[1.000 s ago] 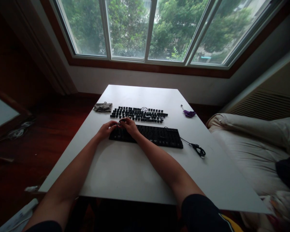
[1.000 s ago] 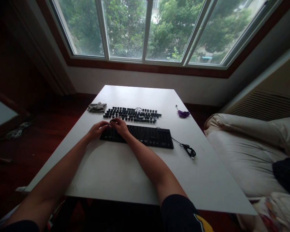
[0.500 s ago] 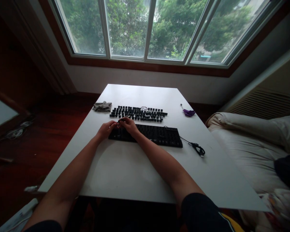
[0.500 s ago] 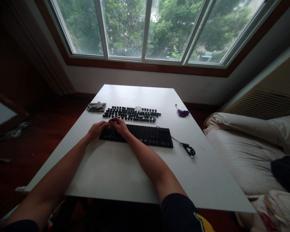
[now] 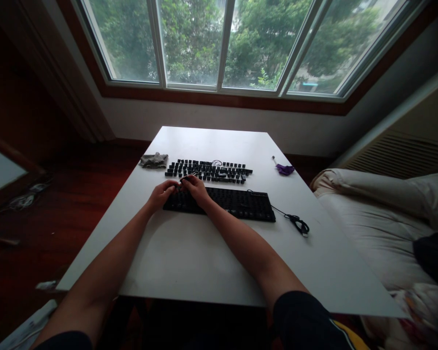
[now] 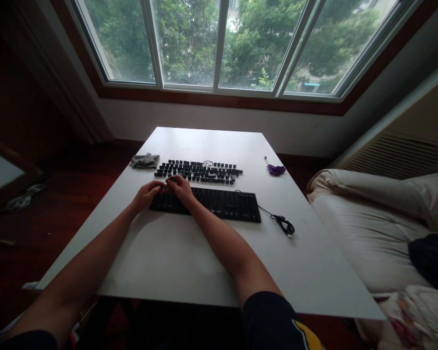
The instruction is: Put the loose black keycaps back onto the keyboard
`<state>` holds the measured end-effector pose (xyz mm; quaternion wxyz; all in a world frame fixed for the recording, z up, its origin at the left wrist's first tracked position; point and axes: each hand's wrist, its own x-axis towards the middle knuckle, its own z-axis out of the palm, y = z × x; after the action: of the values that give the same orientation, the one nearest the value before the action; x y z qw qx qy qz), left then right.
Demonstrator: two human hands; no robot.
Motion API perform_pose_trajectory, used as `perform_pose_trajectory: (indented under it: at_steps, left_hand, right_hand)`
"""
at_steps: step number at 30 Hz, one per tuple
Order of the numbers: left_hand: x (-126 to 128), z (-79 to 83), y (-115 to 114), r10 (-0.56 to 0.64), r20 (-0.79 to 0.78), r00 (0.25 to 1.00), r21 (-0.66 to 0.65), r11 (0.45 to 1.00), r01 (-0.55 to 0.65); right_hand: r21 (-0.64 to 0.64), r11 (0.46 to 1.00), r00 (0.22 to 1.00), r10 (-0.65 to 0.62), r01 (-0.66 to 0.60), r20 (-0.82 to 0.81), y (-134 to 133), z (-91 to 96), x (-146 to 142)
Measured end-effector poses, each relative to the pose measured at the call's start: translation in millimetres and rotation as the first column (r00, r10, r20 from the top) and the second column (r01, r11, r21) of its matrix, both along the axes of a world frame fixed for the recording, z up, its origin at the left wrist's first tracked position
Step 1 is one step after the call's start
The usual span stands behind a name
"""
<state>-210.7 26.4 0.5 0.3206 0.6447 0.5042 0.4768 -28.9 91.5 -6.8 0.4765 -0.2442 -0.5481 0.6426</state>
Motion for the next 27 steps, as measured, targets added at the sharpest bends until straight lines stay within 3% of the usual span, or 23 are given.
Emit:
perform_pose_trajectory:
  at_steps: [15, 27]
  left_hand:
    - [1.4, 5.3, -2.0, 0.153, -0.255, 0.955, 0.023, 0.988, -0.152]
    - [1.1, 3.3, -2.1, 0.206, -0.243, 0.948, 0.013, 0.978, -0.209]
  right_hand:
    - [0.134, 0.991, 0.999, -0.018, 0.014, 0.031, 2.1, -8.9, -4.9]
    - [0.034, 0.999, 1.0, -0.021, 0.02, 0.014, -1.0, -2.0, -3.9]
